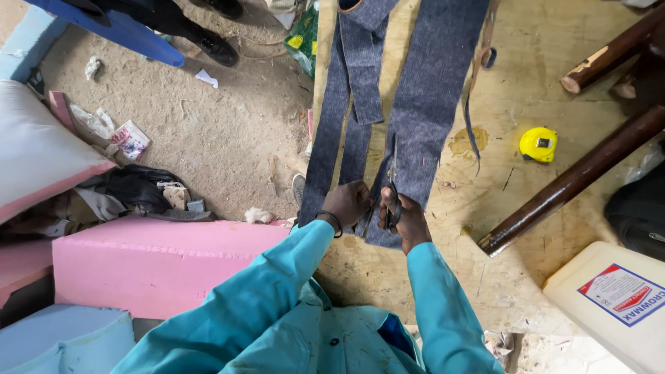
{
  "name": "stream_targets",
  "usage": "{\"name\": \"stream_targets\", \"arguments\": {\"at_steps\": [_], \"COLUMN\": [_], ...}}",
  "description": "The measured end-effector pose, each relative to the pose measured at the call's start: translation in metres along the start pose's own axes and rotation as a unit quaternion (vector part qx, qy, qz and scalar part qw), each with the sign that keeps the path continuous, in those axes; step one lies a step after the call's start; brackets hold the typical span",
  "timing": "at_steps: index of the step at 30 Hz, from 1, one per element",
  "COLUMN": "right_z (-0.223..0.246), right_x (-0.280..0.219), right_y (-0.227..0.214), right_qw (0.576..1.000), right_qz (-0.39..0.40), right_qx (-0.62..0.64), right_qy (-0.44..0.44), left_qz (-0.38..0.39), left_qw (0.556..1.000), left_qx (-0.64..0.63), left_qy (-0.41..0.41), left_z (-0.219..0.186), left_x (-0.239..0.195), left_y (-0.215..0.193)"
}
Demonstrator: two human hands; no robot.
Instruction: Cutting long strips of grey fabric using scissors on a wooden workbench.
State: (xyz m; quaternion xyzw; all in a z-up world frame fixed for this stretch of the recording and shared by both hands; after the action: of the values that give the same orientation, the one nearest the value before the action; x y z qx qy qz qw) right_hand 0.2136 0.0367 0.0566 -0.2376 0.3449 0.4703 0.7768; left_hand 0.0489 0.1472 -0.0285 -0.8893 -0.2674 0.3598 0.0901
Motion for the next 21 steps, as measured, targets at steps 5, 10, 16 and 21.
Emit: {"name": "stream_targets", "arguments": {"at_steps": [5,10,16,21], "right_z": [0.014,0.024,0.007,0.016], "right_x": [0.014,0.017,0.030,0.021], "right_y": [-0.002,0.000,-0.004,0.003], "right_qw": [0.999,0.999,0.996,0.996], "right_qz": [0.032,0.022,-0.069,-0.062], "right_qx": [0.005,0.037,0.060,0.047], "right_qy": [0.000,-0.008,-0.022,-0.033], "left_qz": [-0.007,-0.003,0.043,-0.054], "left_qw": [0.999,0.998,0.983,0.998], "left_qx": [0.039,0.062,0.177,0.010], "left_qy": [-0.007,-0.006,-0.031,-0.039], "left_z": [-0.020,-0.040,-0.042,-0.104], "left_x": [-0.009,-0.016,0.015,0.059], "left_y": [-0.011,-0.023,-0.019,-0.057]}}
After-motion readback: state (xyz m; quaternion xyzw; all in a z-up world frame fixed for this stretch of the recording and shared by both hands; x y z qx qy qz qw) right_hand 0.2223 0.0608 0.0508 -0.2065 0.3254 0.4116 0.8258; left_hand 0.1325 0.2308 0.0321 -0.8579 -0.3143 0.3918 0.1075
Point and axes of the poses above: each hand's wrist, its own x-axis towards the middle knuckle, its own y-axis out of the palm, z = x × y, the point moved 3 cm from there along x, towards the middle knuckle, and after that the axes turned 2 degrees about z, right-handed, at the moved point
